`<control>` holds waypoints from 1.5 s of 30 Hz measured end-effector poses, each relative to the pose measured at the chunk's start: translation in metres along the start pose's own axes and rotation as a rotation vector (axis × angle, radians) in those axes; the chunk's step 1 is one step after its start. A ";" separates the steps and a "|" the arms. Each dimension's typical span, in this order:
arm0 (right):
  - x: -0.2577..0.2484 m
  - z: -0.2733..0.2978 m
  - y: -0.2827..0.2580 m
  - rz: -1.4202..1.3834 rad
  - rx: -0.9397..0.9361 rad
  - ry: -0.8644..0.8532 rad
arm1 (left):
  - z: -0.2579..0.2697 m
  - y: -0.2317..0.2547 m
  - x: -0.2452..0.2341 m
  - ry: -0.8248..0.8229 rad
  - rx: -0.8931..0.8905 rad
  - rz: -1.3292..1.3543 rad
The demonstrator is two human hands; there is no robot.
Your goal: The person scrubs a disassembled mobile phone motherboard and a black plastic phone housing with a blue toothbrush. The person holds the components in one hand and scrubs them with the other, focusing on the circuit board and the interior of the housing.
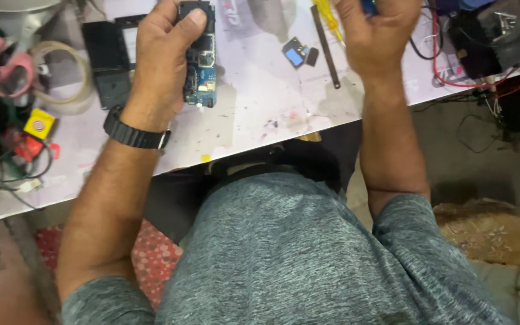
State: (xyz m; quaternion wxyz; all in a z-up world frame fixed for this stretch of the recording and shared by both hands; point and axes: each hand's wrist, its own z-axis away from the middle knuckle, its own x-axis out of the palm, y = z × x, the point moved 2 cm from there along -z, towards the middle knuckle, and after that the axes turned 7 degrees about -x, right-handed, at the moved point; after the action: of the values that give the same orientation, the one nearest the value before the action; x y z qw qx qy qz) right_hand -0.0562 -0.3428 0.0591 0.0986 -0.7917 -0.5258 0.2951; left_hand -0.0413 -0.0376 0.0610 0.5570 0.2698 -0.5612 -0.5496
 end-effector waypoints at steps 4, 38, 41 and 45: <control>-0.010 0.001 -0.004 0.031 0.087 -0.047 | -0.018 -0.003 0.017 -0.026 0.016 -0.135; 0.006 -0.006 -0.032 0.225 0.260 -0.557 | -0.042 -0.016 0.015 0.064 0.446 -1.093; 0.019 -0.010 -0.040 0.240 0.205 -0.563 | -0.048 -0.021 0.011 0.055 0.381 -1.104; 0.036 -0.010 -0.043 0.231 0.202 -0.575 | -0.044 -0.023 0.005 0.013 0.535 -1.162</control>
State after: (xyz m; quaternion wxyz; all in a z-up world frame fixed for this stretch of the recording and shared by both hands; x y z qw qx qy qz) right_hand -0.0740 -0.2909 0.0746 -0.0100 -0.7165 -0.4070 0.5664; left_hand -0.0090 -0.0615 0.0316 0.0850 0.6629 -0.4379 -0.6013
